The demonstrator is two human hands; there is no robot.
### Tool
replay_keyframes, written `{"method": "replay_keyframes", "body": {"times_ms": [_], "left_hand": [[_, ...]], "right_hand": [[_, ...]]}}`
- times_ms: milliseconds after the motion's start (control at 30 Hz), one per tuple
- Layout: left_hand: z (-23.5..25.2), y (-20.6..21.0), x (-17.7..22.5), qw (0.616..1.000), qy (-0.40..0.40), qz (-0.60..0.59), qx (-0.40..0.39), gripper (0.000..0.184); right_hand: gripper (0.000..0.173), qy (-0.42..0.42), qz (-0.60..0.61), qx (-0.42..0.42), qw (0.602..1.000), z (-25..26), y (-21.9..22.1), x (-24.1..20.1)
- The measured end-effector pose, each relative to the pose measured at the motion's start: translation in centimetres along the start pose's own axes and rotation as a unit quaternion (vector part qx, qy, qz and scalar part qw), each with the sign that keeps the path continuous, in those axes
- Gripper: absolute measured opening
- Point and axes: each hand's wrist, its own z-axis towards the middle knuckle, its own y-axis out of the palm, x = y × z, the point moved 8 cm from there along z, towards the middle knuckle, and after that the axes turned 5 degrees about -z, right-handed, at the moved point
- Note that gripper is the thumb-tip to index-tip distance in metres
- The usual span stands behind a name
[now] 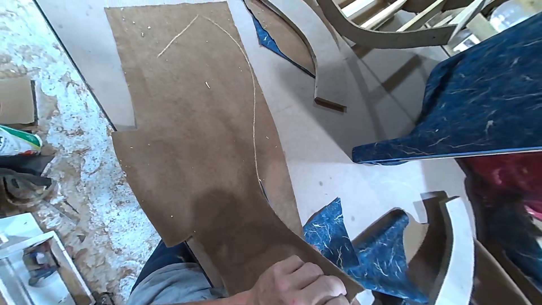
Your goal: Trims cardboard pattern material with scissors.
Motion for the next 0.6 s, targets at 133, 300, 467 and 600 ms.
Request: {"method": "replay_keyframes", "body": {"times_ms": [133, 300, 467, 600], "left_hand": [[0.1, -0.4, 0.0, 1.0, 0.002, -0.003, -0.001, 0.022], [0.2, -0.8, 0.0, 0.999, 0.009, -0.035, -0.004, 0.022], [0.1, -1.1, 0.1, 0.998, 0.021, -0.051, -0.016, 0.022], [0.2, -1.4, 0.1, 0.998, 0.024, -0.06, -0.018, 0.022]], "right_hand": [[0.017, -0.11, -0.026, -0.006, 0.994, -0.4, 1.6, -3.6], [0.016, -0.092, -0.028, 0.044, 0.994, 0.0, 1.7, -3.1], [0.02, 0.203, -0.198, 0.134, 0.95, 2.1, -0.8, 2.5], [0.018, 0.124, -0.184, 0.105, 0.969, 3.4, -0.3, 1.5]]}}
